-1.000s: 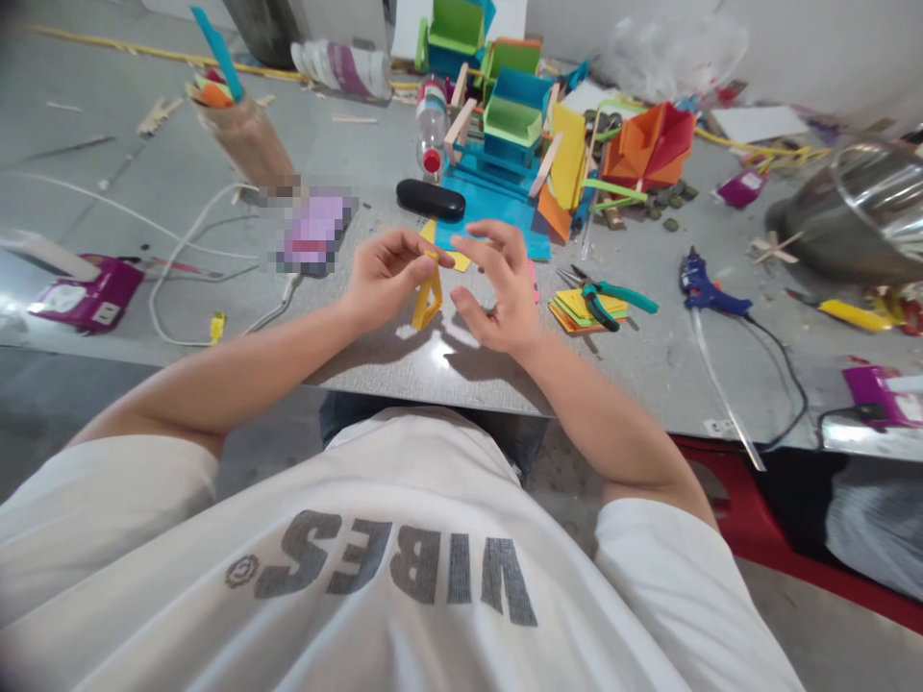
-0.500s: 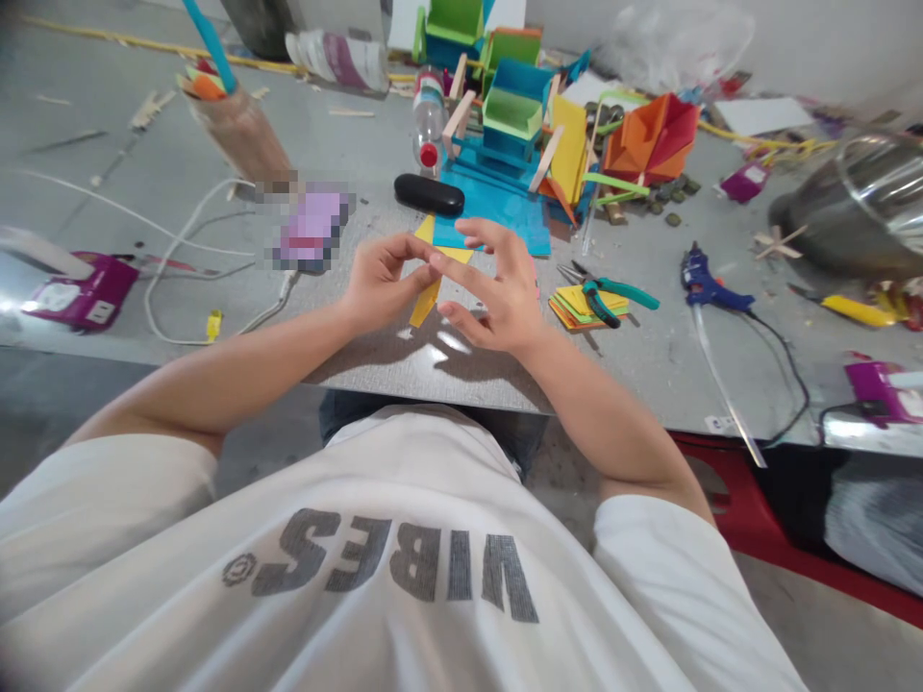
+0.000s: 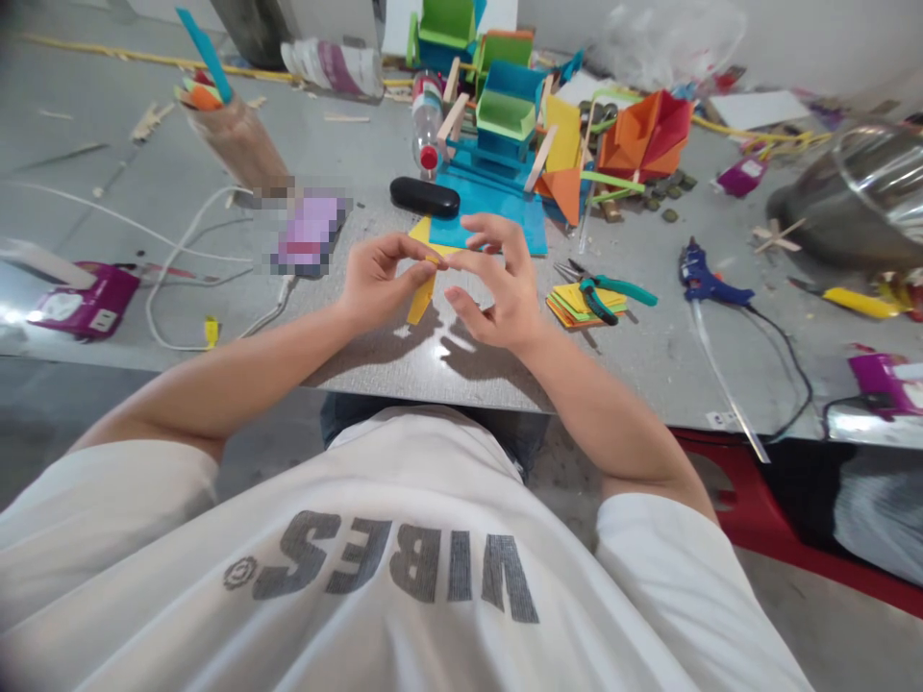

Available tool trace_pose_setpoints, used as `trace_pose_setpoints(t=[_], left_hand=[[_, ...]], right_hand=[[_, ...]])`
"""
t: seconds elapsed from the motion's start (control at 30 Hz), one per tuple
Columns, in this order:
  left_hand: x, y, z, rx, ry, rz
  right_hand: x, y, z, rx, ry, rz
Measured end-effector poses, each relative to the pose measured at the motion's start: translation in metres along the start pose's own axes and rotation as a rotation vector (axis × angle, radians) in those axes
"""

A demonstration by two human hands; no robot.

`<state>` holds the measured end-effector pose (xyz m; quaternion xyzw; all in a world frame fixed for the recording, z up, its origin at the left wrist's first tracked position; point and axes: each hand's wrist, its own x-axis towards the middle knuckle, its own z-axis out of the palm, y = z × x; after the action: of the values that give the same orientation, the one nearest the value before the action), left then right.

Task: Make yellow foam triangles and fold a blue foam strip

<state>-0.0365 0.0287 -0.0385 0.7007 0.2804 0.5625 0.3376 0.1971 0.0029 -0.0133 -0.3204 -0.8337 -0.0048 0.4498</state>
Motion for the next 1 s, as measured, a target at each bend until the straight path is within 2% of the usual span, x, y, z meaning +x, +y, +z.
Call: trace_pose_setpoints(t=[0.2,0.37,0.53,0.77,0.9,1.0], left_hand=[[-0.002,-0.001,0.001,0.019,-0.035,0.002],[-0.002,-0.001,0.0,0.036,-0.06,-0.009],[-0.001,0.008,-0.001,0.065,-0.093,-0.053],[0.0,0.011,0.003,0.035,-0.094,-0.028],[0.002,0.003,0.002,-0.083,-0.056,-0.063],[0.005,-0.004,-0.001,-0.163,-0.008,-0.108]], right_hand=[[-0.002,0.0,0.015,0.077,-0.004,0.225],[-0.003,0.002,0.019,0.138,-0.003,0.161],[-0.002,0.006,0.022,0.18,0.055,0.054],[0.0,0.001,0.018,0.159,0.089,0.087],[0.001,0.003,0.015,0.13,0.027,0.094],[0.0,0.008,0.019,0.11,-0.075,0.185]])
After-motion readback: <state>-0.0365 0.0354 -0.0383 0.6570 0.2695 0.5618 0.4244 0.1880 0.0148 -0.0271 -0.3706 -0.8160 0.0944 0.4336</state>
